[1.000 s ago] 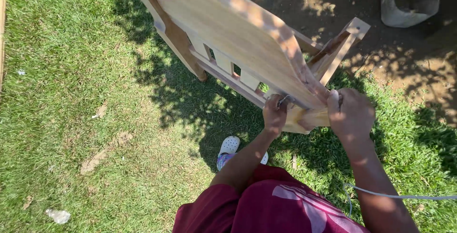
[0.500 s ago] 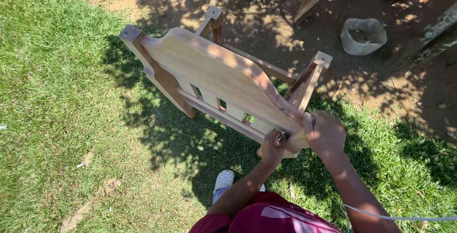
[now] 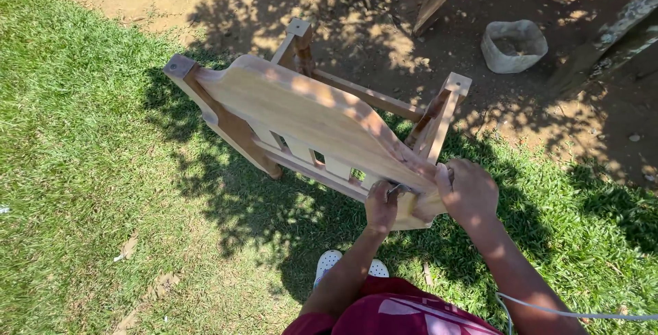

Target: Sanding the surfaces of a wooden chair using sandpaper.

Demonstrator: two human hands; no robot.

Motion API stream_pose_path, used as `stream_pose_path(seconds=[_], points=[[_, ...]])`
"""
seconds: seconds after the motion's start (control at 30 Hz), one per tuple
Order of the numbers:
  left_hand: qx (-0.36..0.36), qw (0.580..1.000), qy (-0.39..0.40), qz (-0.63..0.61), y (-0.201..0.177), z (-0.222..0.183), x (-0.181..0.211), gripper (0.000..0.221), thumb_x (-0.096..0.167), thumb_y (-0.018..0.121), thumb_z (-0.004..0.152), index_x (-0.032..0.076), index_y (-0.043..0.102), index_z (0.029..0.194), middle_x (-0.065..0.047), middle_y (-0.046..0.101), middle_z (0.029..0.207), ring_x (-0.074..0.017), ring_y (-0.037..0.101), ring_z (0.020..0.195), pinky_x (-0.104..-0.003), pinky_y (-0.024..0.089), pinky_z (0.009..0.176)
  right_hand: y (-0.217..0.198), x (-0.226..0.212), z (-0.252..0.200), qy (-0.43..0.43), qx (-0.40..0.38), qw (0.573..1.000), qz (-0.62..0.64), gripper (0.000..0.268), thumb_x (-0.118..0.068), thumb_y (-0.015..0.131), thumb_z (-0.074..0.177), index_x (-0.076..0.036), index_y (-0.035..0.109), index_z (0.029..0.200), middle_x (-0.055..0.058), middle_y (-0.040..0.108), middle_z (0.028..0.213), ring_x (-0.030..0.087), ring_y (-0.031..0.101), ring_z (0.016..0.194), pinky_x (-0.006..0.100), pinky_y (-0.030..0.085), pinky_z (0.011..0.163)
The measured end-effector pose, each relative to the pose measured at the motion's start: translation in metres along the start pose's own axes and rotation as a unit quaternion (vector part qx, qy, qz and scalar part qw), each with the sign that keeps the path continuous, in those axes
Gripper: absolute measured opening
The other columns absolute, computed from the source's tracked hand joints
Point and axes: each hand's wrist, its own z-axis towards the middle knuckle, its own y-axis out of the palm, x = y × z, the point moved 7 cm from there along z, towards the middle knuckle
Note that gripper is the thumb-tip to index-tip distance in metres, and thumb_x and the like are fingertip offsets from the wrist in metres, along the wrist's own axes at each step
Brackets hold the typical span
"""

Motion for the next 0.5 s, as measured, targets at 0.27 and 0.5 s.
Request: stream_pose_path(seconds=[0.27,0.5], points=[[0.106,0.897,-0.163,-0.397,-0.087,0.064,-0.147,0.020,0.014,0.063,0.105,0.002,0.053,0.093,-0.005,0.052,0.092,-0.0148,0.054,0.084,-0.031,0.049,0.078,0.001,-0.001,0.004,0.081,-0.024,0.996,0.037,0.029,-0.029,0.058,0.100,-0.007,0.067,0.084,0.013,0.066,0.079,0.032,0.068,0.073,0.044,0.056,0.071],[0.105,0.970,-0.004,-0.219,-0.122,0.074,-0.088,0.004,0.004,0.060,0.091,0.002,0.056,0.091,-0.007,0.054,0.095,-0.0232,0.055,0.093,-0.038,0.048,0.089,0.013,0.007,0.000,0.133,-0.049,0.990,0.023,0.031,-0.031,0.056,0.101,-0.008,0.068,0.084,0.012,0.068,0.081,0.033,0.068,0.072,0.045,0.056,0.069]])
